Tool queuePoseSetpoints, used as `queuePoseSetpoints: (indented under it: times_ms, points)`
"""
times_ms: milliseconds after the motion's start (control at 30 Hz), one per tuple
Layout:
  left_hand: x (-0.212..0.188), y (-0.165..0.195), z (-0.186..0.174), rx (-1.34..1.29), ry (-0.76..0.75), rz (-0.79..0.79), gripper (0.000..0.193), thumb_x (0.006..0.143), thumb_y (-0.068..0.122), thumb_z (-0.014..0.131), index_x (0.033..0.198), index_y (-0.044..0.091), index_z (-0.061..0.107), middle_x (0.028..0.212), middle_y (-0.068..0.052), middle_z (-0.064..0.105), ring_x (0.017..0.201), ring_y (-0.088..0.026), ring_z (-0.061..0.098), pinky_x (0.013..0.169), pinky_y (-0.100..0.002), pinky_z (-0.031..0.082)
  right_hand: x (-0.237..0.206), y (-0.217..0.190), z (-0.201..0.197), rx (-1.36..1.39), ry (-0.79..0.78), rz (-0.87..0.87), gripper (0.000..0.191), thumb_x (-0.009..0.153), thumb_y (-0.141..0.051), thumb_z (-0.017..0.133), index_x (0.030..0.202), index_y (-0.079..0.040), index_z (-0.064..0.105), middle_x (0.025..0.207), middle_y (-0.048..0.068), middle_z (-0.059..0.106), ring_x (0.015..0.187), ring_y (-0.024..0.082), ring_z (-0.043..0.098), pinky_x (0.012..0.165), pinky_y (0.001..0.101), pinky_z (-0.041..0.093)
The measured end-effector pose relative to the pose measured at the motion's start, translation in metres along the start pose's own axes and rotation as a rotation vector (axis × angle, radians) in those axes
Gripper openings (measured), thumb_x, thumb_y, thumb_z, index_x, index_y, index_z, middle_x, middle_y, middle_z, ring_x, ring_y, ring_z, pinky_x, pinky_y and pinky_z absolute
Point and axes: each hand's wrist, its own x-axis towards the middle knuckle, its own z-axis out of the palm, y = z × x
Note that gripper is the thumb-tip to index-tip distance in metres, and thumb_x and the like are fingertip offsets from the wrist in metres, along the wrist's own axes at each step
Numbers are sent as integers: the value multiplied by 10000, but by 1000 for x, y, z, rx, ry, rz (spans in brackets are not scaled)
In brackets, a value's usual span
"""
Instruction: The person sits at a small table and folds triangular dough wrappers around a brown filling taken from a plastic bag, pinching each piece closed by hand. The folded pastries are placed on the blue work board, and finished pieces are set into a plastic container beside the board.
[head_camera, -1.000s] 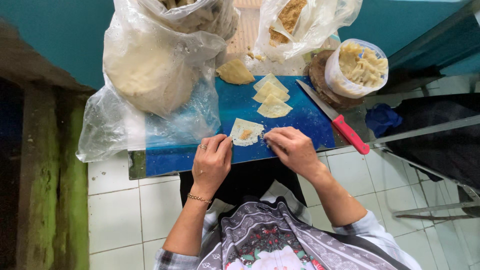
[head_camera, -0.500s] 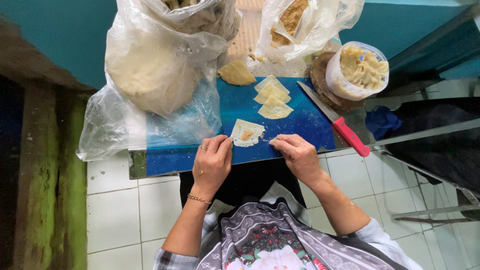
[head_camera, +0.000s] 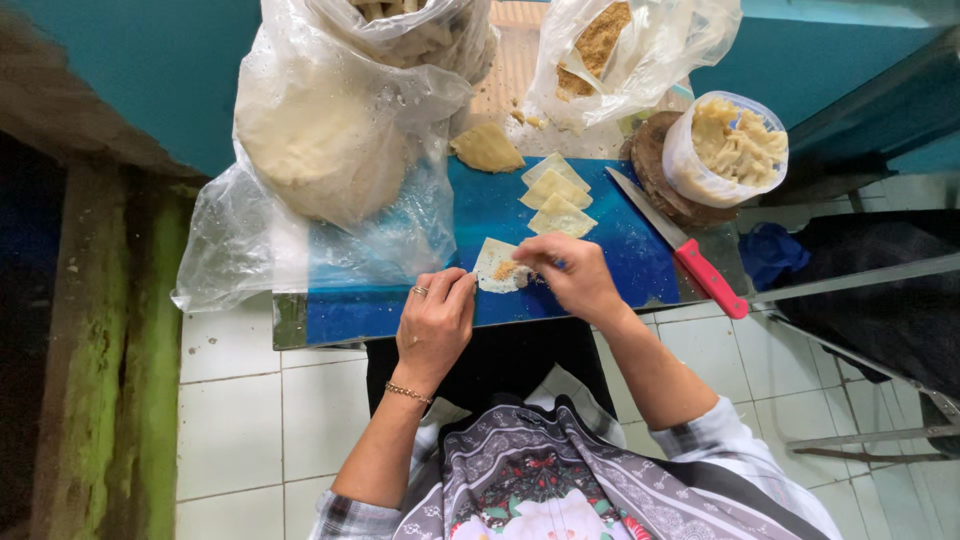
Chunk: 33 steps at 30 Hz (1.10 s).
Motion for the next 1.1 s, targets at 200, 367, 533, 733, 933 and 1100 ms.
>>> queuePoseSetpoints:
  times_ms: [200,367,533,733,933,1100]
  points:
    - [-1,-1,2,-20,29,-42,219,865,21,730,1079,37,688,1060,-82,668,955,-293,628,854,-396,528,3,-32,15,-501,47,-313,95,896,-80,759,985,-98,732,954,73,720,891,294,690,774,394,553]
    - [1,7,3,4,48,-149,185,896,56,732,1074,35,685,1037,-106,648,955,-310,619,841,-407,516,2,-37,-9,-633,108,-298,162,837,-122,751,997,-138,762,948,51,712,906,275,664,759,389,545]
    - [7,19,8,56,-5,-232,188,876,108,743,1040,39,681,1001,-125,618,924,-320,610,774,-426,488,-9,-19,-29,-654,140,-113,75,901,-163,773,966,-128,759,942,41,702,899,261,667,764,383,543]
    - [6,16,15,104,29,-230,167,912,94,726,1071,58,690,1010,-107,622,934,-305,618,782,-419,490,-34,-11,-36,-595,154,-220,138,883,-129,754,1020,-119,760,1036,39,717,964,266,666,828,387,538]
    - [5,16,19,89,50,-236,153,918,89,725,1066,65,695,1018,-106,627,940,-312,621,792,-415,495,-40,-7,-3,-586,165,-278,145,854,-187,810,965,-120,746,1021,45,712,993,271,664,857,410,497]
    - [4,16,17,58,36,-238,163,903,88,727,1061,58,703,1021,-111,628,939,-313,621,783,-419,493,-44,4,-42,-531,89,-214,135,885,-164,787,1017,-145,764,1064,33,737,1008,243,685,868,385,511]
